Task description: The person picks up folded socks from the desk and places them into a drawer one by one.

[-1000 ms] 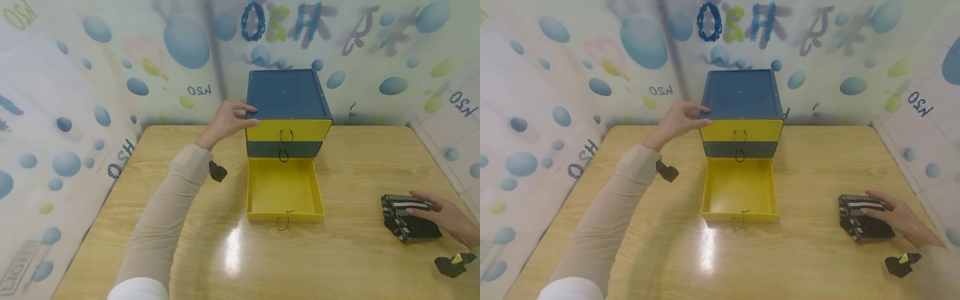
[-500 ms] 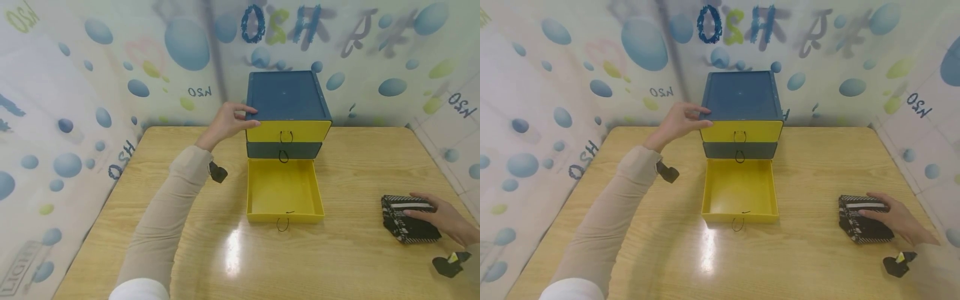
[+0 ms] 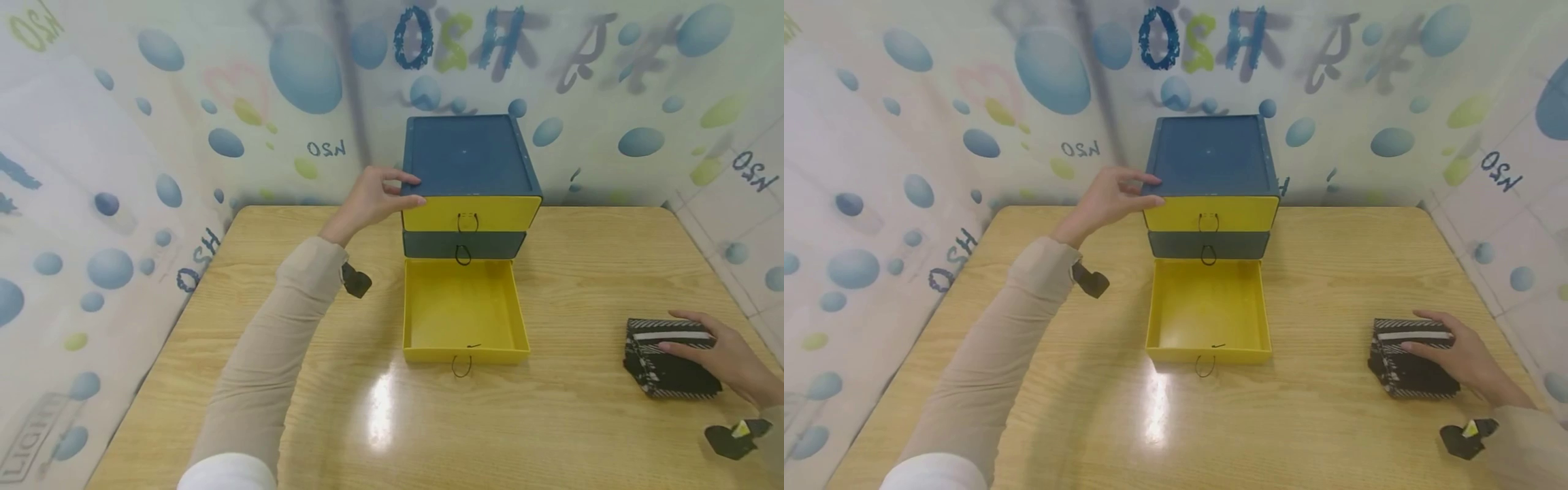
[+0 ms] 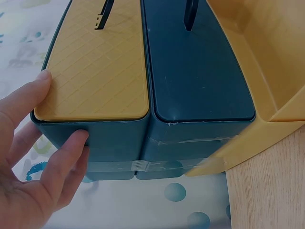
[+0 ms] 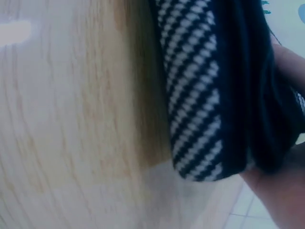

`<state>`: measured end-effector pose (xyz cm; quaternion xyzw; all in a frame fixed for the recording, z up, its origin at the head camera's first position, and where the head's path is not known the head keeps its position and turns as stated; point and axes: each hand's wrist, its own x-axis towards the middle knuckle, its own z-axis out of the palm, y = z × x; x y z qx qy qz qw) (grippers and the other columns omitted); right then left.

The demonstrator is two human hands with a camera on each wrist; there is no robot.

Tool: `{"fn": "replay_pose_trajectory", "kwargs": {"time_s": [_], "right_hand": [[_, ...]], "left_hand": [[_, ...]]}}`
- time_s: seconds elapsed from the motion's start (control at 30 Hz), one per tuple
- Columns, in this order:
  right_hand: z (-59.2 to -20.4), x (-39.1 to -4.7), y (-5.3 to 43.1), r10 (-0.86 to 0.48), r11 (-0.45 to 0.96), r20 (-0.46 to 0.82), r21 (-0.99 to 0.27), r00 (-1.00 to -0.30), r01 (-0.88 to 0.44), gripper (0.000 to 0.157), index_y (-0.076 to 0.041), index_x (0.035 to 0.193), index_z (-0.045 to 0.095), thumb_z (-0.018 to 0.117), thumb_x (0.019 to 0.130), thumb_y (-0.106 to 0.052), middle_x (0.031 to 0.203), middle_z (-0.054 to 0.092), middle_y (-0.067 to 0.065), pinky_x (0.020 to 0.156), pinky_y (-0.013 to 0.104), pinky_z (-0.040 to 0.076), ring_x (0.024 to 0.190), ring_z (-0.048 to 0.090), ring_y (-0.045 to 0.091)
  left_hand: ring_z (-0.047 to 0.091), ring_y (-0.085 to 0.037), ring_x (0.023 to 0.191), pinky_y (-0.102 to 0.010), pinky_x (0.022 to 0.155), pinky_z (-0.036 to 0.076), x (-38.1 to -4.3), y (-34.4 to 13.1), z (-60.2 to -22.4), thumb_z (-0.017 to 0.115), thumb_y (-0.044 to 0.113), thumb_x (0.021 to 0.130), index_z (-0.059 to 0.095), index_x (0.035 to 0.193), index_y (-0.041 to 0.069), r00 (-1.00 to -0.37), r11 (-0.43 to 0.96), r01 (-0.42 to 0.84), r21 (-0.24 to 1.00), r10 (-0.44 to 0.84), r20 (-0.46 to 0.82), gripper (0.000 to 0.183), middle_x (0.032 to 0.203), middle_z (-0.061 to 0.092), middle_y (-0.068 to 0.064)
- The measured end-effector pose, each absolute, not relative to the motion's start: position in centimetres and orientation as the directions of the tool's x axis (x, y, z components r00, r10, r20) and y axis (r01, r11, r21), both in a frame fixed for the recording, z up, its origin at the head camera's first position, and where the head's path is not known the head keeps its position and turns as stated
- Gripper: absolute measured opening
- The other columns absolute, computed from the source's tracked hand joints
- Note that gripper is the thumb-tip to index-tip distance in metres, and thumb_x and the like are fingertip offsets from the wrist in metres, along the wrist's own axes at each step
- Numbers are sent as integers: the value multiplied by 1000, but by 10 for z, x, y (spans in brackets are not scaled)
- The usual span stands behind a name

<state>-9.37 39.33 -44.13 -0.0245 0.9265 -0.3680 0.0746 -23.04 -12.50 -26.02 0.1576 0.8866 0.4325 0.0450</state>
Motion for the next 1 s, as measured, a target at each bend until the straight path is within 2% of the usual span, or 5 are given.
{"fn": "replay_pose_trajectory", "kwargs": {"time_s": [0.3, 0.4, 0.7, 0.83, 1.0], "right_hand": [[-432, -94, 390, -47, 727, -164, -682, -985, 79, 71, -6, 141, 18, 58, 87, -30, 138, 6, 35, 81, 71, 15, 119, 0, 58], [-428, -97, 388, -11, 738, -145, -669, -989, 90, 70, -7, 140, 22, 58, 86, -31, 133, 23, 31, 81, 61, 32, 116, 29, 48], [-396, -110, 353, 3, 654, -124, -751, -992, 96, 62, -22, 140, 26, 58, 86, -31, 120, 44, 14, 77, 46, 44, 101, 51, 30], [-377, -120, 323, -85, 360, -100, -931, -991, 63, 45, -24, 127, 41, 58, 87, -11, 96, 48, -13, 57, 18, 49, 73, 54, -5], [-355, -133, 274, -228, 2, -106, -994, -968, 108, 38, -16, 120, 46, 53, 87, 2, 107, 48, -1, 66, 24, 51, 87, 58, 6]], "left_hand": [[52, -22, 107, -30, 80, 47, -232, -126, -261, 71, 30, 75, 65, 108, 17, -944, 575, 248, 779, 323, 63, 36, 132, 43, -2], [53, -22, 106, -30, 79, 47, -232, -126, -261, 70, 30, 75, 65, 108, 17, -944, 576, 248, 779, 323, 62, 36, 132, 44, -2], [52, -22, 108, -29, 80, 47, -230, -125, -260, 70, 31, 75, 65, 108, 18, -944, 578, 247, 778, 325, 58, 36, 134, 41, -2], [52, -23, 108, -30, 80, 47, -230, -125, -260, 70, 30, 75, 65, 109, 18, -943, 570, 245, 784, 328, 56, 36, 134, 41, -3], [52, -23, 108, -29, 80, 47, -231, -126, -261, 70, 29, 76, 65, 108, 17, -941, 558, 252, 791, 332, 66, 35, 134, 41, -3]]}}
